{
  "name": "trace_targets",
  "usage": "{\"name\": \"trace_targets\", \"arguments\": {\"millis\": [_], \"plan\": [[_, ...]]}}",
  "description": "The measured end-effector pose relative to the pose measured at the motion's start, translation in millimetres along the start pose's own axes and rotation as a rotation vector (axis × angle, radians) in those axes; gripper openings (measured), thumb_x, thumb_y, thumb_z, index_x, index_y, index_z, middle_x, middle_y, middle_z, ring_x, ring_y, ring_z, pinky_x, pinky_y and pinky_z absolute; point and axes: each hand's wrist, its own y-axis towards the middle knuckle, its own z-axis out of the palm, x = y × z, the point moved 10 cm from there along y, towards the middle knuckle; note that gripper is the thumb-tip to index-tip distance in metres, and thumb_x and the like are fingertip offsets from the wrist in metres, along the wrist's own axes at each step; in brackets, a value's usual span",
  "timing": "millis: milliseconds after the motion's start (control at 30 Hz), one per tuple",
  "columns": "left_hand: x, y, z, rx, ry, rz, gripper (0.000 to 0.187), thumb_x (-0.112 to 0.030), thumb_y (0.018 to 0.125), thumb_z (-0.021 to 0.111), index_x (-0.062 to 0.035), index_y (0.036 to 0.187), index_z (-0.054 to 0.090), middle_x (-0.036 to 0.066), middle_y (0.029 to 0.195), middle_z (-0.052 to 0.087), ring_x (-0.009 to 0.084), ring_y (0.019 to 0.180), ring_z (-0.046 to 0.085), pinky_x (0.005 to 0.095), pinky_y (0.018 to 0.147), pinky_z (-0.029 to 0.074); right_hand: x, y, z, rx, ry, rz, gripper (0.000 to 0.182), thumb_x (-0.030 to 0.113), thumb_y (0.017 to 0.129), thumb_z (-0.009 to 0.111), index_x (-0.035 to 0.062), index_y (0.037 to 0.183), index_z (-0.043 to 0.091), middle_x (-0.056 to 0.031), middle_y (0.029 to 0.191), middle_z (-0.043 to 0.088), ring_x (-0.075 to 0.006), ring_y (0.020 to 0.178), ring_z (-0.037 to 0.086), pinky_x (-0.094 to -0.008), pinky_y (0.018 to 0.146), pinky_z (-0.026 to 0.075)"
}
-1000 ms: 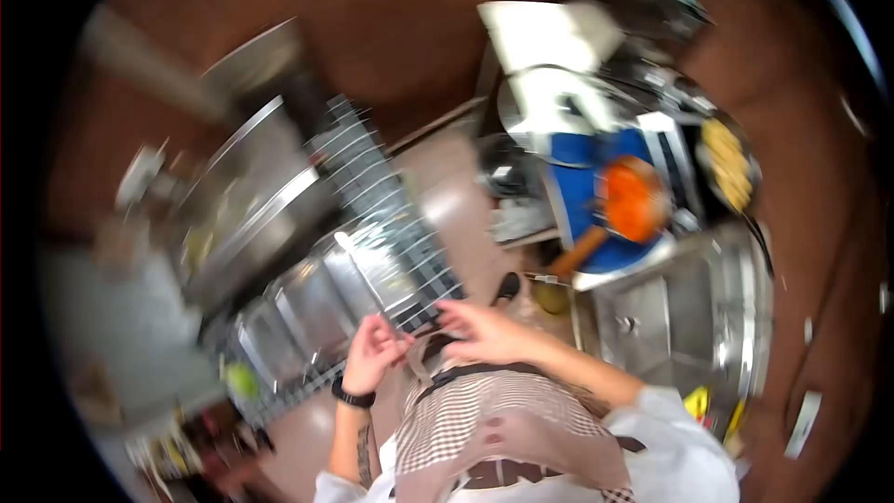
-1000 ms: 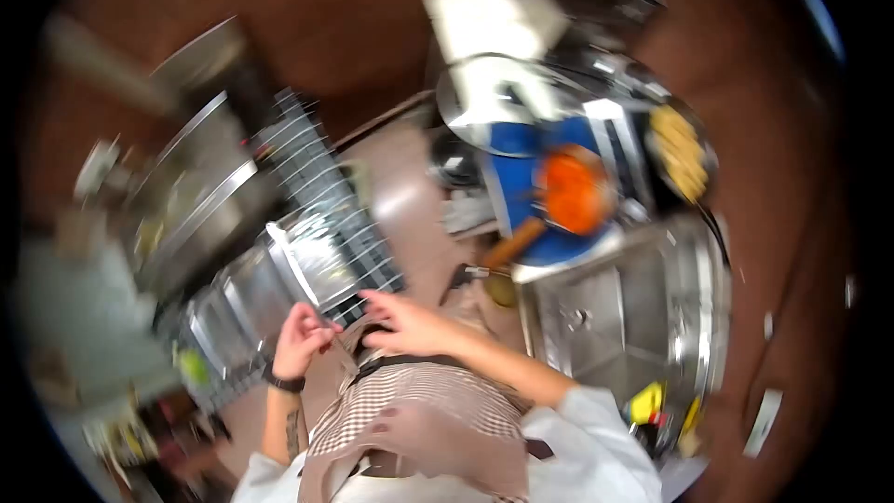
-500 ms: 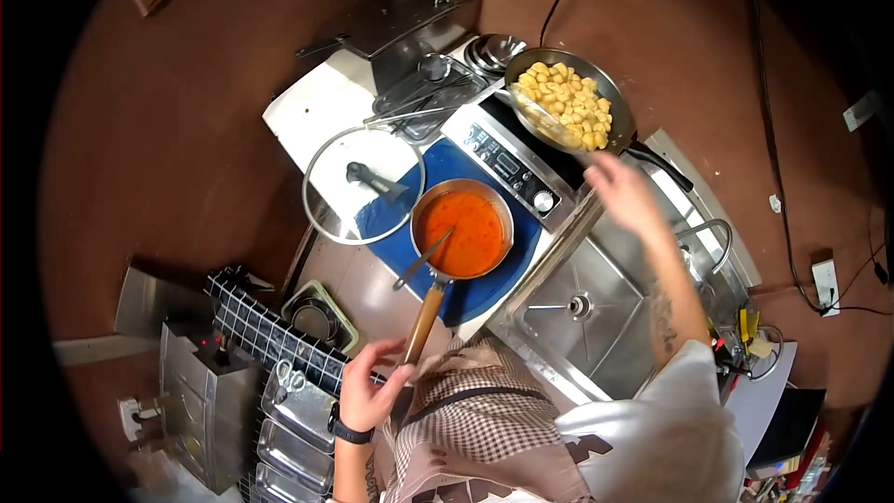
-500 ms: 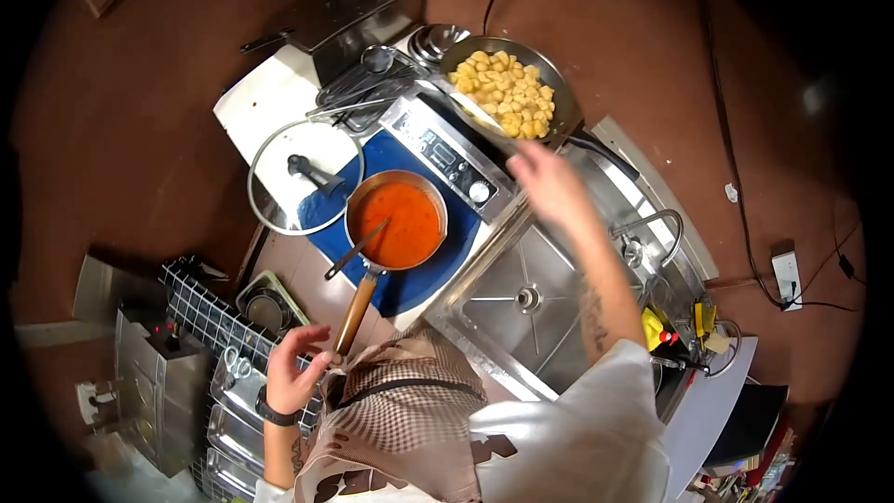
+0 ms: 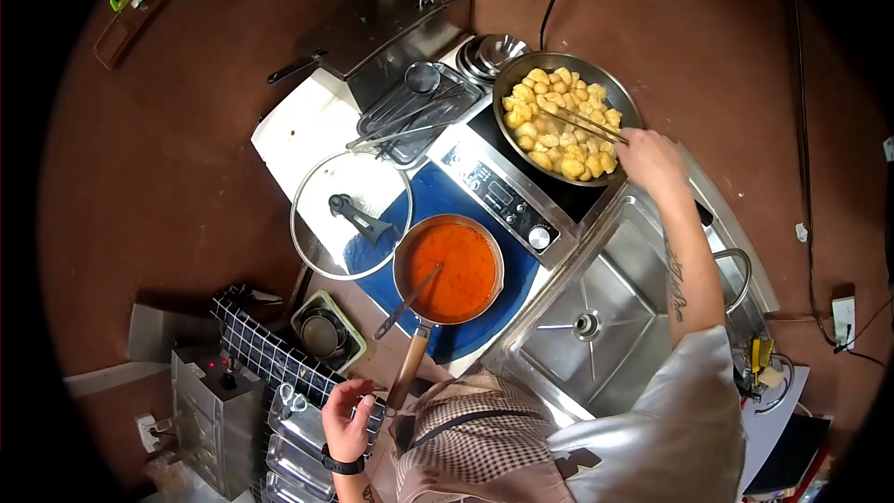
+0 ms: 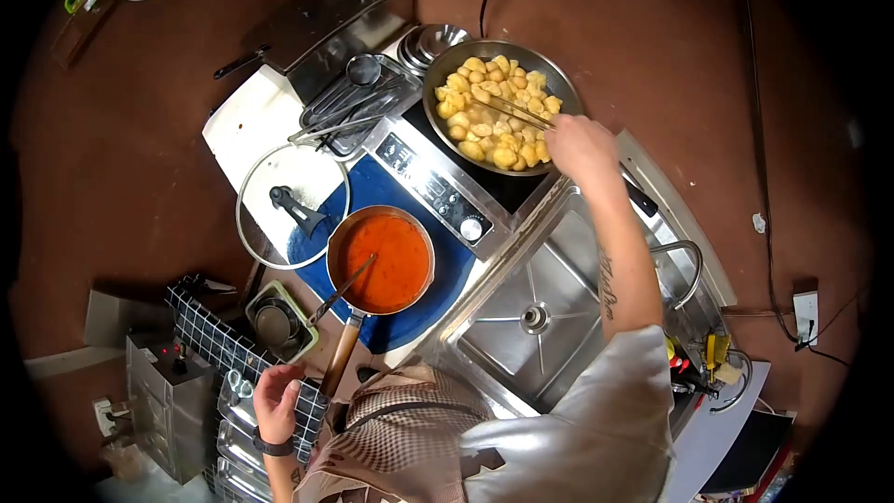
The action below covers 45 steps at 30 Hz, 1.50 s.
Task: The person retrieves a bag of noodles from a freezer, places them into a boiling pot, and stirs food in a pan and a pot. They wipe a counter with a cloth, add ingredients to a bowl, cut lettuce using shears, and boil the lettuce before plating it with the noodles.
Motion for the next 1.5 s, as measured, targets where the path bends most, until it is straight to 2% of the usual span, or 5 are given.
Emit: {"name": "trace_targets", "arguments": {"millis": [367, 500, 700, 967, 1500], "plan": [[6, 11, 8, 0.047, -0.034, -0.003, 0.025, 0.001, 0.089, 0.066, 0.002, 0.112, 0.058, 0.01, 0.109, 0.069, 0.0165, 0.101, 0.065, 0.0289, 0.09, 0.05, -3, -23, 2, -0.149, 0.085, -0.057, 0.026, 0.026, 0.092, 0.054, 0.0093, 0.103, 0.072, -0.0185, 0.1, 0.07, -0.0363, 0.096, 0.066, -0.0465, 0.086, 0.052], [6, 15, 11, 0.069, 0.023, -0.011, 0.022, -0.001, 0.09, 0.066, 0.0021, 0.111, 0.059, 0.01, 0.108, 0.069, 0.0165, 0.101, 0.065, 0.0289, 0.091, 0.05, 14, -90, -1, -0.045, 0.29, -0.215, 0.022, 0.023, 0.09, 0.065, 0.0092, 0.106, 0.07, -0.0165, 0.089, 0.071, -0.0365, 0.083, 0.068, -0.0451, 0.077, 0.055], [1, 26, 25, 0.112, 0.02, -0.019, 0.022, -0.001, 0.09, 0.066, 0.0021, 0.111, 0.06, 0.009, 0.108, 0.069, 0.0156, 0.1, 0.065, 0.028, 0.089, 0.05, 108, -170, 102, 0.231, 0.13, -0.529, 0.02, 0.023, 0.092, 0.057, 0.0082, 0.098, 0.068, -0.0113, 0.091, 0.07, -0.0308, 0.087, 0.069, -0.0447, 0.079, 0.055], [15, 18, 8, 0.072, -0.033, -0.027, 0.021, -0.002, 0.091, 0.067, 0.0015, 0.111, 0.06, 0.008, 0.109, 0.069, 0.0146, 0.1, 0.064, 0.0271, 0.089, 0.049, 2, -129, -44, -0.006, 0.0, -0.178, 0.036, 0.024, 0.087, 0.065, 0.0046, 0.118, 0.067, -0.0169, 0.109, 0.07, -0.0351, 0.098, 0.067, -0.0454, 0.085, 0.053], [27, 19, 22, 0.087, -0.031, -0.07, 0.021, -0.003, 0.091, 0.067, 0.001, 0.11, 0.06, 0.008, 0.107, 0.069, 0.0136, 0.097, 0.065, 0.0261, 0.085, 0.051, -58, -60, -17, -0.014, 0.0, -0.094, 0.022, 0.02, 0.09, 0.059, 0.0102, 0.105, 0.073, -0.0172, 0.098, 0.07, -0.0362, 0.095, 0.065, -0.0463, 0.083, 0.051]]}}
